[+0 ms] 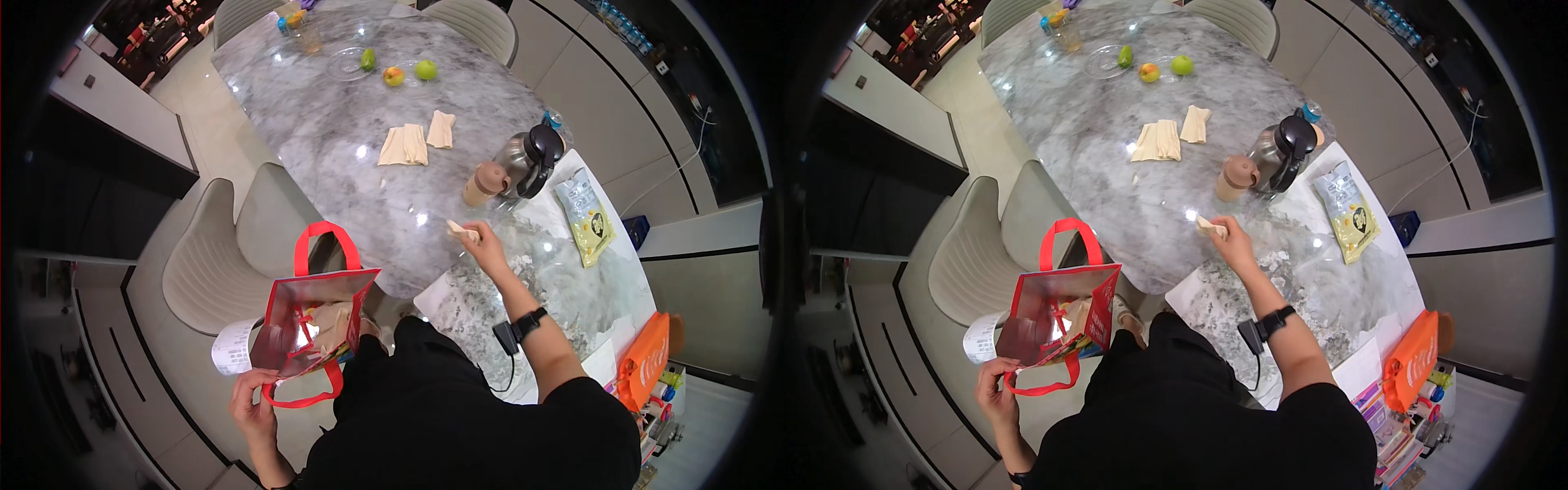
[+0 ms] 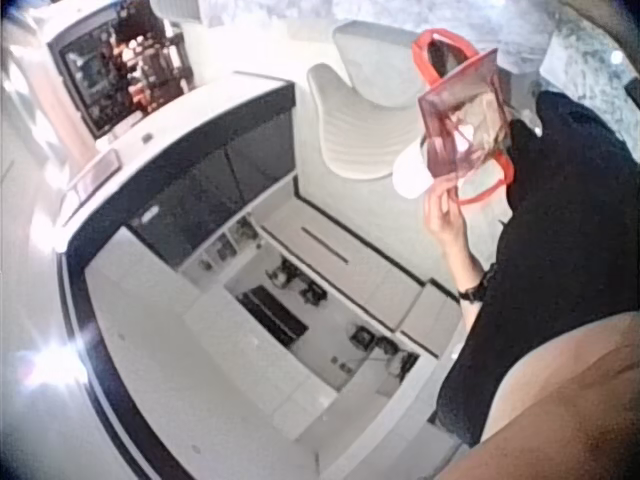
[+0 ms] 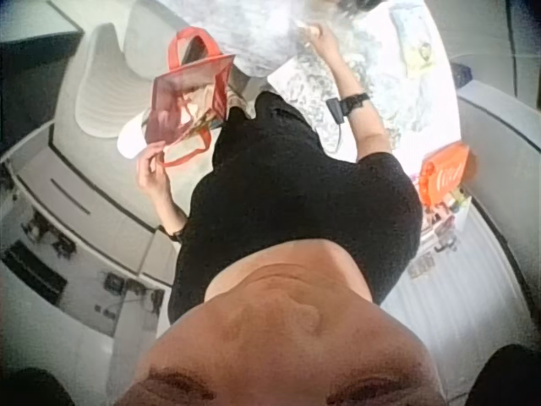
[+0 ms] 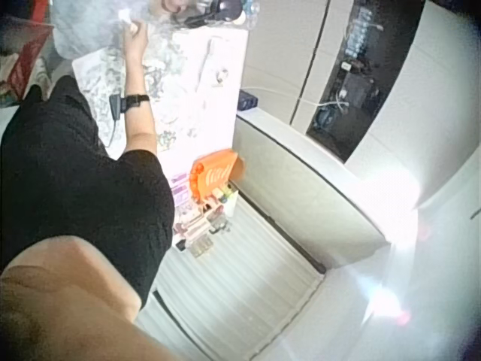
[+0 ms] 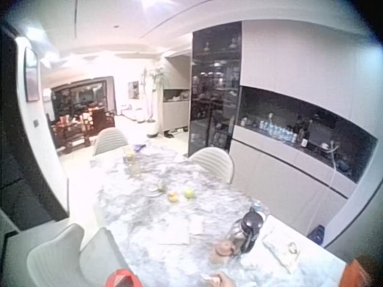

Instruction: Clearing objects from a marble dining table and wiping the surface with a purple cloth.

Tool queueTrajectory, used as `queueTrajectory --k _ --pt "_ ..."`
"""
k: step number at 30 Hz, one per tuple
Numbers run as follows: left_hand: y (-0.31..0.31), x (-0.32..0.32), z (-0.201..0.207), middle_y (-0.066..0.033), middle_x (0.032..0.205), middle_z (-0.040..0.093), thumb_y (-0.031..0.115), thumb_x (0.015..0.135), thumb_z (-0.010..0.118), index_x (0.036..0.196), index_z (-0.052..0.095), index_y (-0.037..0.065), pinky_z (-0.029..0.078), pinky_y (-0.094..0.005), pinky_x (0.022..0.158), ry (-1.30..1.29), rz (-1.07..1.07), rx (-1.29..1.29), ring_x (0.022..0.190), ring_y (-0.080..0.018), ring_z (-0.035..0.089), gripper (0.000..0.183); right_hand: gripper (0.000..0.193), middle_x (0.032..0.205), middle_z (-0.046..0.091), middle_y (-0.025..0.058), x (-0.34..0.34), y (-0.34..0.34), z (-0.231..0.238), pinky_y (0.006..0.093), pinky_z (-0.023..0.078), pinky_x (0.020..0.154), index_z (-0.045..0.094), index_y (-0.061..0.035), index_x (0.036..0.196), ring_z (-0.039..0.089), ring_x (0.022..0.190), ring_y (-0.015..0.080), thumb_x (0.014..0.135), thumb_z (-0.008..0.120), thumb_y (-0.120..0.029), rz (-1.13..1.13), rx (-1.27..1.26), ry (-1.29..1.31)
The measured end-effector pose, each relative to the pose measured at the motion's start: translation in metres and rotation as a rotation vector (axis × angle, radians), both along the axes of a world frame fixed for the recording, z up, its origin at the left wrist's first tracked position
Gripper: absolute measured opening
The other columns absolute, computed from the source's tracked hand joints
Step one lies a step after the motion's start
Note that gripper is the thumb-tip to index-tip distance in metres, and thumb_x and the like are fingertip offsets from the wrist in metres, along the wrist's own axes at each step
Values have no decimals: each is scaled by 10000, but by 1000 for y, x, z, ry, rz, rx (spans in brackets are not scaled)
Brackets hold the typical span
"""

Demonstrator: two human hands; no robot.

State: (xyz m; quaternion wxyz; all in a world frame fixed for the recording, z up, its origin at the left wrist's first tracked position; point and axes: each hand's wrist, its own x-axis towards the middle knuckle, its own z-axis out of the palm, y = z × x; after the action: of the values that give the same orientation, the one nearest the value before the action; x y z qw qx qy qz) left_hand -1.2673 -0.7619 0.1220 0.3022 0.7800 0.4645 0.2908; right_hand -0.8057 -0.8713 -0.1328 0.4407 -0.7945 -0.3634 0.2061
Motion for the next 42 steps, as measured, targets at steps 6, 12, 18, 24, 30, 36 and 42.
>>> queueTrajectory --k 6,12,18,24,30,36,42 --pt "-2 -13 5 -114 836 679 -85 740 660 823 620 5 487 -308 760 50 27 7 807 -224 639 128 385 1191 615 155 8 106 -17 371 461 925 555 -79 1225 588 1103 306 852 629 -139 -70 -15 -37" --pt "6 -24 10 -114 837 678 -102 743 646 831 612 10 486 -310 756 37 66 -29 801 -224 635 146 662 1493 260 275 -91 135 -76 441 226 1145 314 79 1398 269 1388 391 867 593 -199 350 -45 -436" --pt "32 -40 33 -143 870 660 -21 794 643 832 595 -1 488 -321 758 -49 68 16 829 -230 620 64 726 1520 265 199 -144 121 -54 435 185 1157 297 24 1440 211 1430 313 880 575 -346 738 -111 -556" --pt "69 -72 70 -140 853 598 288 867 640 822 547 15 472 -338 791 -190 219 317 804 -216 577 292 706 1516 281 188 -77 164 -60 462 188 1145 321 8 1429 255 1413 302 880 577 -355 248 -270 -706" --pt "103 -125 83 -91 1068 511 370 925 610 1045 473 77 428 -323 894 -184 197 346 994 -181 514 345 638 1515 308 139 -85 209 -73 468 207 1138 341 -42 1432 267 1411 287 895 563 -306 155 -251 -555" --pt "152 -164 83 -78 1112 515 417 948 547 1105 477 76 399 -350 940 -81 264 598 1032 -202 511 382 557 1524 313 71 -160 192 -48 454 198 1146 351 -109 1443 266 1416 240 927 514 -238 556 -176 -505" --pt "172 -207 89 -106 1156 538 348 971 546 1142 495 32 352 -373 1004 -153 366 715 1090 -227 501 363 586 1532 285 107 -161 191 -24 444 224 1139 346 -67 1437 253 1419 267 913 549 -231 496 -350 -655"
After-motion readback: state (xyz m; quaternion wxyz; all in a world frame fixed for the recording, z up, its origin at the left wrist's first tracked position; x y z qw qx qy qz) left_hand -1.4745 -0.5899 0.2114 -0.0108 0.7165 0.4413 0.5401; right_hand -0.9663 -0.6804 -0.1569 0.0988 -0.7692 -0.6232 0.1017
